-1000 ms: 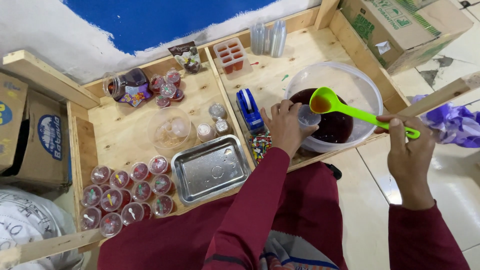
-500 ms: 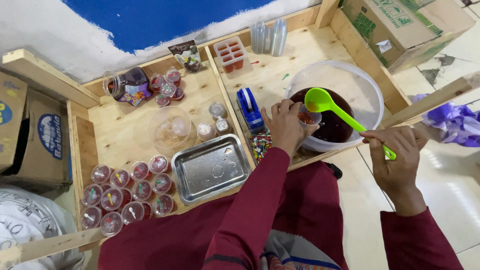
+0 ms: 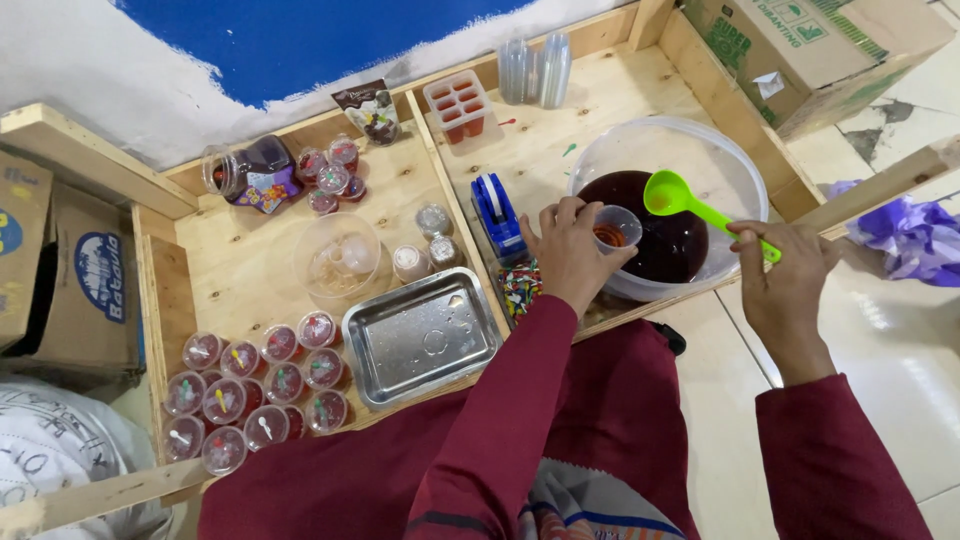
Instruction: The person scoops a red liquid from a large container into a small cup with a spoon, and then applies a plastic seal to the cup by hand using a wooden paddle.
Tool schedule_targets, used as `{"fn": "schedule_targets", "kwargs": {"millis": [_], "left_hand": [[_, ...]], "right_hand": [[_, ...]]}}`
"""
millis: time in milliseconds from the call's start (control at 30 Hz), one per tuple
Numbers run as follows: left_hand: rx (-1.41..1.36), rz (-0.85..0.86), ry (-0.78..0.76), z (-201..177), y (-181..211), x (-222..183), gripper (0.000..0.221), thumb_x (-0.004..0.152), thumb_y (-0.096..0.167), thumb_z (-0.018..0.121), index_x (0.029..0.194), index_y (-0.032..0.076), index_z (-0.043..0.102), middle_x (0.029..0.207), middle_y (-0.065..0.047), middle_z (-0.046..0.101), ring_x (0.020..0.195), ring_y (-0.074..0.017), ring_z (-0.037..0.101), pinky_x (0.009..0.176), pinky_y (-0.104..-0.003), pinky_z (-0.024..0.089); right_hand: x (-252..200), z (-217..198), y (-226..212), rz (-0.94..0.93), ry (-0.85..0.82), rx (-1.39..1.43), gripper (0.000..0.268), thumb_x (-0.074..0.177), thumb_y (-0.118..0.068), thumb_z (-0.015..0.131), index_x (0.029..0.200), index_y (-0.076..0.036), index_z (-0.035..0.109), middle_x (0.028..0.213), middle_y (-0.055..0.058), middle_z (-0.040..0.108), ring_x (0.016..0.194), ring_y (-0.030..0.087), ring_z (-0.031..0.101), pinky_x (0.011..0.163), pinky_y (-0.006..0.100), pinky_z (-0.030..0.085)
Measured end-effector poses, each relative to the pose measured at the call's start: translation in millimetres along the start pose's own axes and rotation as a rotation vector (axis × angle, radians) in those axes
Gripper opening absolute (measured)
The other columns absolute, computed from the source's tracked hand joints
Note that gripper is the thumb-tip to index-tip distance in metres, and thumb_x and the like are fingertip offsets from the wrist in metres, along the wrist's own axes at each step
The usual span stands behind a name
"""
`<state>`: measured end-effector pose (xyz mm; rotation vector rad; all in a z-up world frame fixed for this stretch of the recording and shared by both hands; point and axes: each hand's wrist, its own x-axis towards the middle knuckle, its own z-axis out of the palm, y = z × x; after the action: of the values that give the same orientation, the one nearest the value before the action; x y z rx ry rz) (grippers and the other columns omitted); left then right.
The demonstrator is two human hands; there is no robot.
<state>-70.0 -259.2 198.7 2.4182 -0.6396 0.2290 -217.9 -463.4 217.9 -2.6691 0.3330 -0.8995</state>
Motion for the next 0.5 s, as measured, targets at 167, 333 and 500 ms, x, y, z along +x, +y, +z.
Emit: {"fn": "schedule_targets", "kwargs": {"millis": [167,333,500], "left_hand": [[-0.004,-0.014,-0.023,-1.9,1.0,0.2,0.07,0.066,0.062,0.084,0.122,0.021,0.073,0.124,-0.002,0.061,0.123,-0.0297,0.05,0.114,-0.07,0.021],[-0.001,-0.013,-0.022,-2.2,0.7,-1.1,0.071,0.066,0.062,0.084,0.123,0.021,0.072,0.125,-0.002,0.061,0.124,-0.0301,0.05,0.113,-0.071,0.021],[0.0,-0.026,-0.057,-4.8,2.0,0.3,0.07,0.068,0.063,0.083,0.123,0.021,0.072,0.126,-0.001,0.061,0.124,-0.0285,0.05,0.114,-0.07,0.021]], "right_hand": [[6.4,32.8,20.6,-0.144,-0.006,-0.175,0.01,0.114,-0.017,0.069,0.112,-0.017,0.079,0.102,0.0,0.075,0.1,0.025,0.062,0.095,0.04,0.032],[8.5,42.6,24.0,-0.161,-0.072,-0.168,0.013,0.109,-0.018,0.07,0.11,-0.009,0.08,0.104,0.005,0.077,0.096,0.026,0.069,0.084,0.04,0.048],[13.8,23.3,13.6,0.207,-0.143,0.002,0.032,0.123,-0.026,0.049,0.114,-0.018,0.079,0.093,-0.005,0.076,0.104,0.019,0.061,0.096,0.042,0.023]]}}
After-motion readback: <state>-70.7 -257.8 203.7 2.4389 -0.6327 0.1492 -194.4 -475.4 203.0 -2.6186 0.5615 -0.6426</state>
